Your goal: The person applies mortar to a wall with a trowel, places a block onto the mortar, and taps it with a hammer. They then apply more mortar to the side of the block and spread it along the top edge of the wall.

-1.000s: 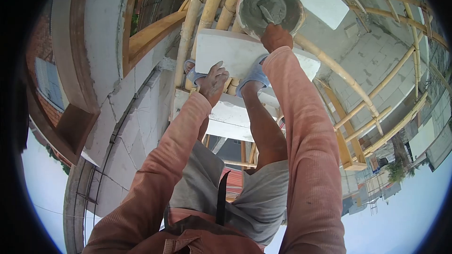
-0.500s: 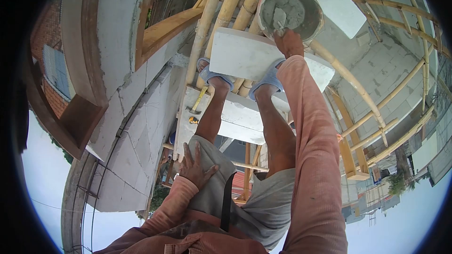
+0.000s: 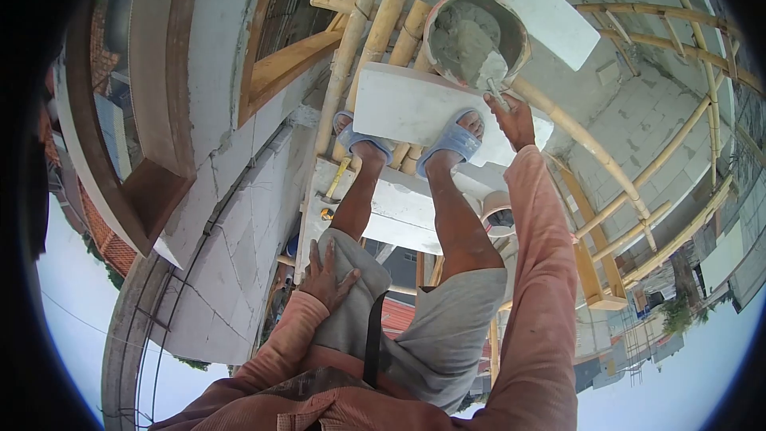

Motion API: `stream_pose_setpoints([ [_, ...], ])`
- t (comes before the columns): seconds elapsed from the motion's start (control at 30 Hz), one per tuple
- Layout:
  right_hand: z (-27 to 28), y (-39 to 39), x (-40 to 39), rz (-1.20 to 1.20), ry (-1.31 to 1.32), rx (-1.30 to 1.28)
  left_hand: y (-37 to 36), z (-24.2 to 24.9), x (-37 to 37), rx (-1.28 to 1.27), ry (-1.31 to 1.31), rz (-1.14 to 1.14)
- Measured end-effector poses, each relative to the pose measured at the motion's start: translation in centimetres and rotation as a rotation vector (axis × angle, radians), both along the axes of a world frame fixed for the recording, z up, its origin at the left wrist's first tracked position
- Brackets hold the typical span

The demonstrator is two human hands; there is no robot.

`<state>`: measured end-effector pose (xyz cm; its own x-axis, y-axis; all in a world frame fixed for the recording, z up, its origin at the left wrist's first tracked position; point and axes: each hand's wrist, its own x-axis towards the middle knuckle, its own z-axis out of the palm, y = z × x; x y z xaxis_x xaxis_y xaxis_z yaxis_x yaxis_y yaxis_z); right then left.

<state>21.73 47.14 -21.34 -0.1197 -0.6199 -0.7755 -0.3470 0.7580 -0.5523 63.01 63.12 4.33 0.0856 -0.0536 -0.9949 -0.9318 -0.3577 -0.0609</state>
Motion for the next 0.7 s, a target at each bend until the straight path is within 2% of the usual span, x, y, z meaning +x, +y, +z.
stream_pose_setpoints([
  [0.17, 3.7, -1.5, 1.2, -0.037, 0.000, -0.013, -0.4, 1.0, 1.1, -0.069, 0.011, 0.130],
  [0.23, 5.7, -1.6, 0.6, 0.046, 0.088, -0.004, 0.7, 0.6, 2.3, -0.174, 0.066, 0.216],
  [0.3, 8.4, -1.5, -0.2, 0.167, 0.222, -0.116, 1.7, 0.4, 3.2, -0.290, 0.079, 0.289],
  [0.37, 13.1, -2.0, -0.2, 0.270, 0.225, -0.185, 2.3, 0.3, 4.3, -0.388, 0.066, 0.367],
  [0.4, 17.0, -3.2, 0.7, 0.346, 0.211, -0.138, 2.0, 1.1, 4.5, -0.407, 0.053, 0.402],
  [0.43, 18.5, -3.0, 0.6, 0.362, 0.136, -0.233, 1.7, 1.8, 4.9, -0.432, 0.046, 0.433],
  [0.57, 28.5, -4.5, 3.4, 0.690, 0.031, -0.322, 2.2, 3.9, 7.5, -0.504, 0.002, 0.568],
  [0.63, 34.3, -5.8, 8.1, 0.862, -0.067, -0.422, 2.3, 6.9, 8.2, -0.516, -0.013, 0.685],
  [0.7, 38.4, -6.4, 13.1, 0.962, -0.145, -0.339, 4.3, 7.8, 8.8, -0.581, -0.043, 0.742],
])
